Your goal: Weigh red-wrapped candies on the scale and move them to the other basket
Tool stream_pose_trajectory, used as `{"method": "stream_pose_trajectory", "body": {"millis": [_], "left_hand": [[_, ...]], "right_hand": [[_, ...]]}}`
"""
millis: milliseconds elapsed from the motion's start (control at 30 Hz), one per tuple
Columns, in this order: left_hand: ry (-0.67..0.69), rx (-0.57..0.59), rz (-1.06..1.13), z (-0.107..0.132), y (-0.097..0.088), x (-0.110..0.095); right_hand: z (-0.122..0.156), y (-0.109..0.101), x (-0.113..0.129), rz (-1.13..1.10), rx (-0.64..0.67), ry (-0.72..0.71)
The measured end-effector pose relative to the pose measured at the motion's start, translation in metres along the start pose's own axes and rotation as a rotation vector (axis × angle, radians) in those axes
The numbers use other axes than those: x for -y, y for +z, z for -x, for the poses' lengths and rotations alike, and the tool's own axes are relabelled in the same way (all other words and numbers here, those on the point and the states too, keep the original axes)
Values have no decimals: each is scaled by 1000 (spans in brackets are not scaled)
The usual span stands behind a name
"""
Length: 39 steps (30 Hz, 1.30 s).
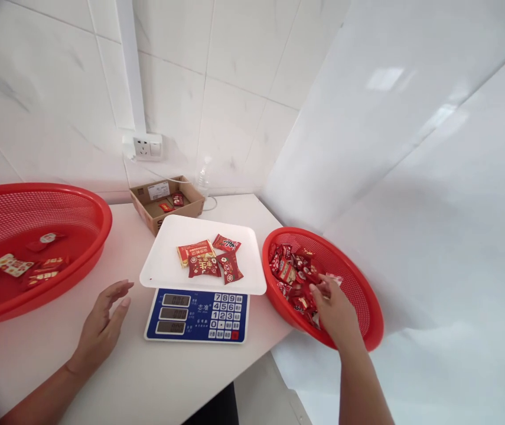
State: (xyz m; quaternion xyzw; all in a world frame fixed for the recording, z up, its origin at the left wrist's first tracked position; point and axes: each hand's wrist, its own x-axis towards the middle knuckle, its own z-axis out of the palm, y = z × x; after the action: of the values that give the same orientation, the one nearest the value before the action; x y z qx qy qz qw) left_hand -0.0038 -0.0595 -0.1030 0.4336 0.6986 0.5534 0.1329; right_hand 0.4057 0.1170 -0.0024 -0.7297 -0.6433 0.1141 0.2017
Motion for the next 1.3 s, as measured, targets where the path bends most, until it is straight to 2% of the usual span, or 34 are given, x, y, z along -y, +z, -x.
{"method": "stream_pose_trajectory", "body": {"millis": [100, 133, 267, 333, 567, 800, 1067, 1300], "left_hand": [[-3, -1, 2, 0, 1, 1], [-4, -2, 3, 0, 1, 1], [-14, -2, 10, 0, 1, -1], [-15, -9, 19, 0, 1, -3], [14, -31, 73, 0, 2, -3], [29, -21, 130, -1, 4, 0], [6, -1, 158, -1, 6, 1], [-22, 7, 159, -2, 7, 0]], "right_hand": [[25, 12, 8, -14, -88, -125], [32, 16, 12, -5, -79, -147], [50, 22, 31, 131, 105, -49], [54, 22, 37, 202, 119, -26], [55, 20, 41, 270, 119, -84], [59, 19, 48, 266, 134, -7], [53, 29, 38, 276, 106, -23], [46, 47, 21, 243, 16, -101]]}}
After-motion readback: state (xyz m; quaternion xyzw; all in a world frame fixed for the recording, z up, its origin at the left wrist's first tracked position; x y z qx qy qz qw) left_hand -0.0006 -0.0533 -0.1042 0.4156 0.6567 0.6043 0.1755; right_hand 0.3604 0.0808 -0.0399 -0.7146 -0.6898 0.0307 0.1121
